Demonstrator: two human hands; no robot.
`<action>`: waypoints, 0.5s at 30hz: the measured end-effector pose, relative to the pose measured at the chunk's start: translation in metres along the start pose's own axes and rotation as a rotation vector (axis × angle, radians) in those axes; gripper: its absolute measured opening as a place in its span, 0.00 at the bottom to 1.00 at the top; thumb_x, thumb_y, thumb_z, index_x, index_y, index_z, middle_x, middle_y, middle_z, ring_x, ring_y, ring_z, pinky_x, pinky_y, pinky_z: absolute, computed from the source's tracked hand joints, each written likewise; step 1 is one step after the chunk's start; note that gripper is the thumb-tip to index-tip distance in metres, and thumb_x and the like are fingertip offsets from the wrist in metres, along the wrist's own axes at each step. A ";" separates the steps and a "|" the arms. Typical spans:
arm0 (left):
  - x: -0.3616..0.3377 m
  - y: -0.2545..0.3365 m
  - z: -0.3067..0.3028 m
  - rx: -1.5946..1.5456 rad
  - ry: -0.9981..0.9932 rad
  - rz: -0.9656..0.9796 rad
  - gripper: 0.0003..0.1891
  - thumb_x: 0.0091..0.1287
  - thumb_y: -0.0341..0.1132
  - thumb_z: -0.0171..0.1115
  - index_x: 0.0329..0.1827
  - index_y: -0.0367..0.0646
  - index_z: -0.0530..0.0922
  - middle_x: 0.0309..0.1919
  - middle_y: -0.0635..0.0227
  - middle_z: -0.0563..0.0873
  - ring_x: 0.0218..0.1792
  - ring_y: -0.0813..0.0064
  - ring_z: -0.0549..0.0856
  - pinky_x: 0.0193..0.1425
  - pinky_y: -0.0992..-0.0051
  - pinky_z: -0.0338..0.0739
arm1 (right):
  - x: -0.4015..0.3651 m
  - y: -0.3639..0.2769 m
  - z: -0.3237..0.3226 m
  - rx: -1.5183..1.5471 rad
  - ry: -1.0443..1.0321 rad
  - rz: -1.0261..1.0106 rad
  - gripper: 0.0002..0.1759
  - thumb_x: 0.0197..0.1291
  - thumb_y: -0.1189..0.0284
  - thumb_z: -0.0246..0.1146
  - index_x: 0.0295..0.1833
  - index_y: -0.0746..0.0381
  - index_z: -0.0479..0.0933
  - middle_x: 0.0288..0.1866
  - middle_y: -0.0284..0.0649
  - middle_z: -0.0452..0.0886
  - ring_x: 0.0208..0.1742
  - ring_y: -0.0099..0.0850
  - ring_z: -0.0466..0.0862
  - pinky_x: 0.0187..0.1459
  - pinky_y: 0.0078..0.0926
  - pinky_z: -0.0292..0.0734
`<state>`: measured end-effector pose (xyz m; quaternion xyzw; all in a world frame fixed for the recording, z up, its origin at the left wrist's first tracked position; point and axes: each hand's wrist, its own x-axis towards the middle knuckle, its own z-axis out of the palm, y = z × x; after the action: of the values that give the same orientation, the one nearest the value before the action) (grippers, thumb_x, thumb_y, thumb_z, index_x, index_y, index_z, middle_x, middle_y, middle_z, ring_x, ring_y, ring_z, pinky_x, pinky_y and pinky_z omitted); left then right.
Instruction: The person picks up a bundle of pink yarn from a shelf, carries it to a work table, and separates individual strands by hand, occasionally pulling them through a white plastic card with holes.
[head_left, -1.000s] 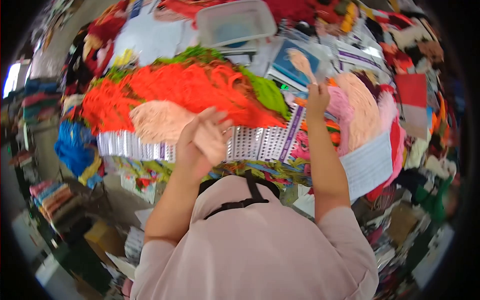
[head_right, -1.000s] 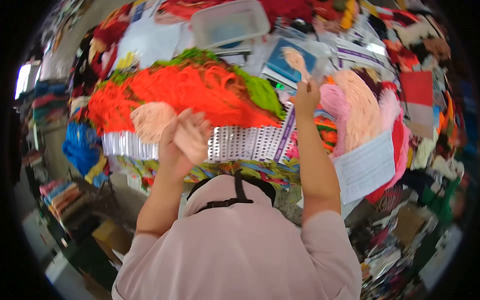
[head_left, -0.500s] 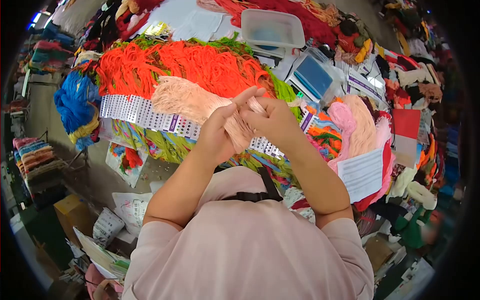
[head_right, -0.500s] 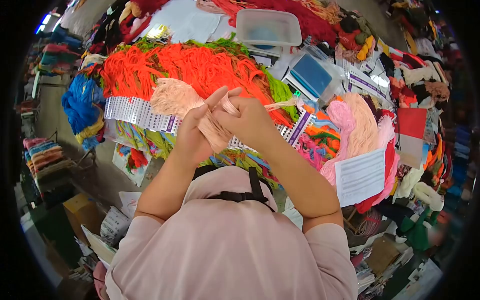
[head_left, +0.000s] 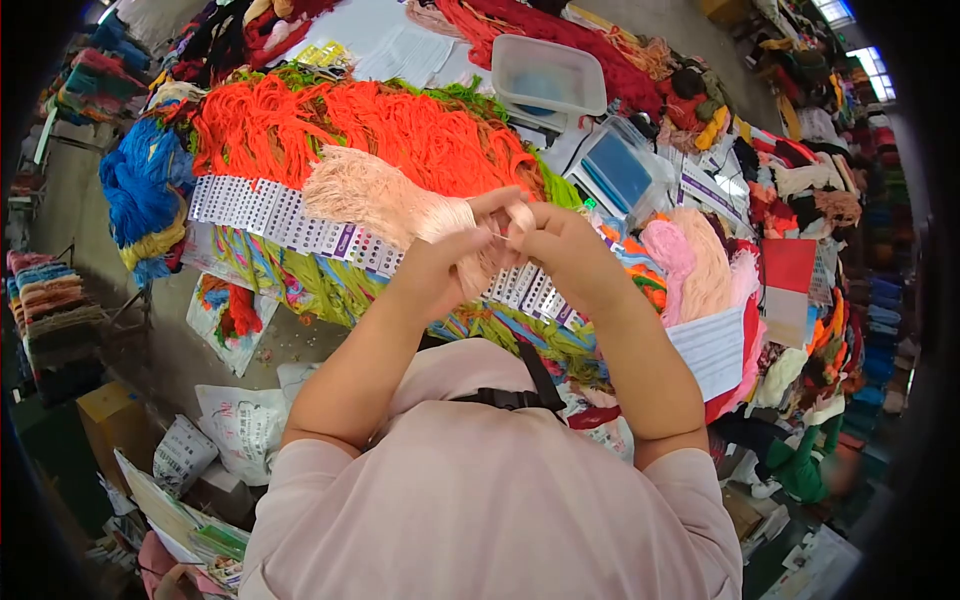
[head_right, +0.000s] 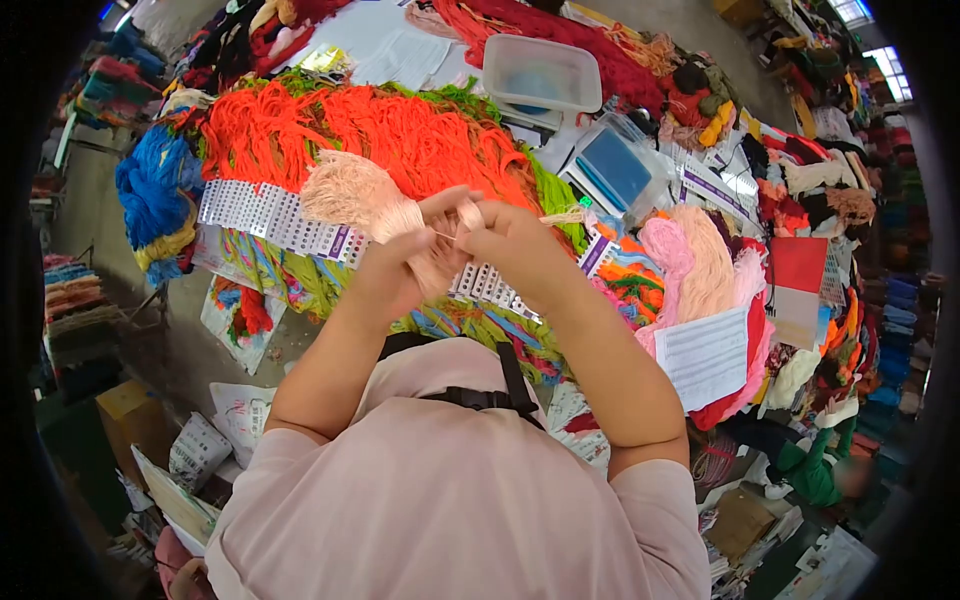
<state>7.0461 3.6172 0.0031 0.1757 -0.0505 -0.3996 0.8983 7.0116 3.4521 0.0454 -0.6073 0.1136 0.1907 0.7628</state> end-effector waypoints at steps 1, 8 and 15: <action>-0.002 0.000 -0.012 0.143 0.002 -0.001 0.25 0.67 0.31 0.46 0.68 0.32 0.63 0.52 0.59 0.77 0.50 0.73 0.79 0.56 0.71 0.73 | 0.000 -0.003 -0.003 -0.009 -0.090 0.091 0.11 0.55 0.70 0.63 0.42 0.65 0.78 0.32 0.27 0.76 0.32 0.16 0.72 0.35 0.18 0.67; 0.002 0.000 -0.016 0.052 0.248 0.068 0.18 0.68 0.29 0.52 0.59 0.32 0.72 0.35 0.67 0.79 0.33 0.78 0.76 0.42 0.77 0.74 | 0.011 -0.038 -0.044 -0.290 -0.237 -0.456 0.10 0.64 0.71 0.53 0.38 0.65 0.78 0.27 0.33 0.76 0.30 0.22 0.75 0.35 0.25 0.72; -0.004 0.010 -0.041 -0.464 -0.223 0.043 0.20 0.69 0.46 0.52 0.56 0.43 0.77 0.54 0.57 0.80 0.57 0.56 0.77 0.61 0.54 0.71 | 0.027 -0.095 -0.100 0.413 0.442 -0.268 0.20 0.69 0.63 0.42 0.49 0.67 0.71 0.18 0.25 0.60 0.16 0.16 0.58 0.19 0.16 0.55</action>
<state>7.0598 3.6380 -0.0311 -0.0815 -0.0599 -0.3983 0.9117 7.0824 3.3408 0.0946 -0.4762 0.2315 -0.0747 0.8450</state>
